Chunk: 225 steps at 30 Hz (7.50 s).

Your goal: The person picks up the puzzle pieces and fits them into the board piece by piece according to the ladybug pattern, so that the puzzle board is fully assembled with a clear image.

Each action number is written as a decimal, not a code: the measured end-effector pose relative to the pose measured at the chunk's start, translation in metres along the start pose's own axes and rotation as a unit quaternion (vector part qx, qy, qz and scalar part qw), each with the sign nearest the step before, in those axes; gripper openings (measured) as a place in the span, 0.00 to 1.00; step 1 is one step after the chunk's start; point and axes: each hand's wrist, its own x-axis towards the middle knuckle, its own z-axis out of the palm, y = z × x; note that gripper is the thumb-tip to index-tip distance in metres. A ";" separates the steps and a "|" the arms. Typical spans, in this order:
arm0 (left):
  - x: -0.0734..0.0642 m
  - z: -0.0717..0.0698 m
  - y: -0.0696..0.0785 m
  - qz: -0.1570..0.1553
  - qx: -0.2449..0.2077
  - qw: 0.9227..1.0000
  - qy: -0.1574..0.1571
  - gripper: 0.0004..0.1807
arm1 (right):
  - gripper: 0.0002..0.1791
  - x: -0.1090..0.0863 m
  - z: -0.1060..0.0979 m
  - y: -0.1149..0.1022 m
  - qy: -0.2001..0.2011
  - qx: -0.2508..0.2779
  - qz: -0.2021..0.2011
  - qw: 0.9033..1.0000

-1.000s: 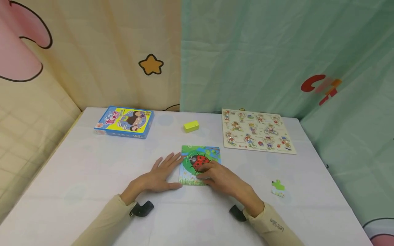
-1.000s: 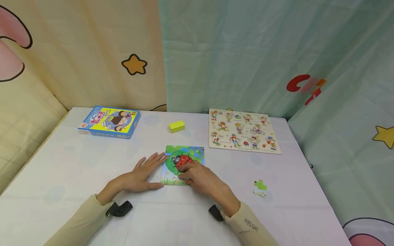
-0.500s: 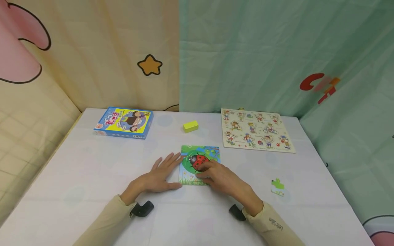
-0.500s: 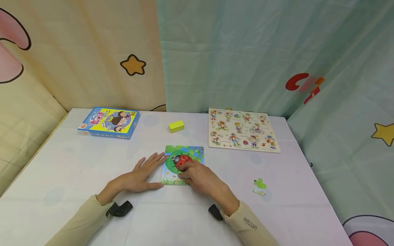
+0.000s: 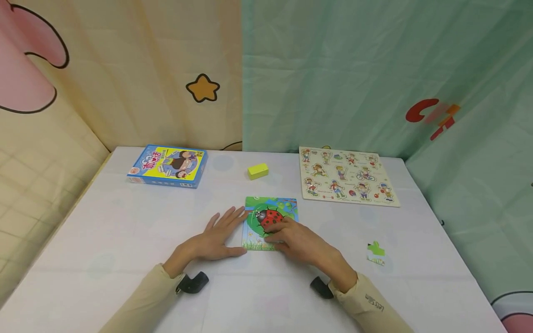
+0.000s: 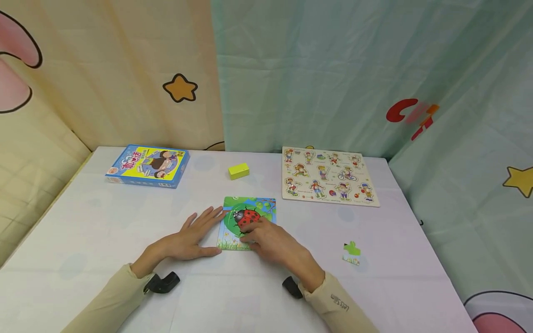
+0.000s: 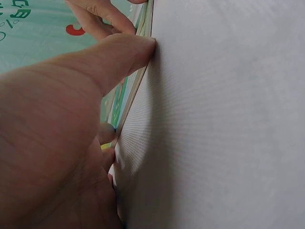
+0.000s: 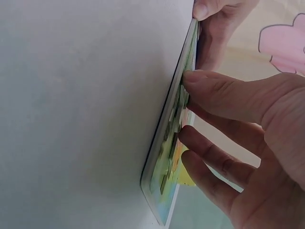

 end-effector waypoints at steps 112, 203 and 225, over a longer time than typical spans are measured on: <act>-0.001 0.001 -0.002 -0.001 -0.001 1.000 -0.001 0.51 | 0.40 -0.215 -0.026 0.126 0.060 0.198 0.227 0.952; -0.001 0.000 0.002 -0.002 0.007 1.000 -0.002 0.51 | 0.19 -0.027 -0.014 0.051 0.006 0.091 0.011 0.996; -0.001 -0.001 0.000 0.007 0.005 1.000 0.004 0.52 | 0.19 -0.019 -0.017 0.044 -0.020 0.088 0.024 0.996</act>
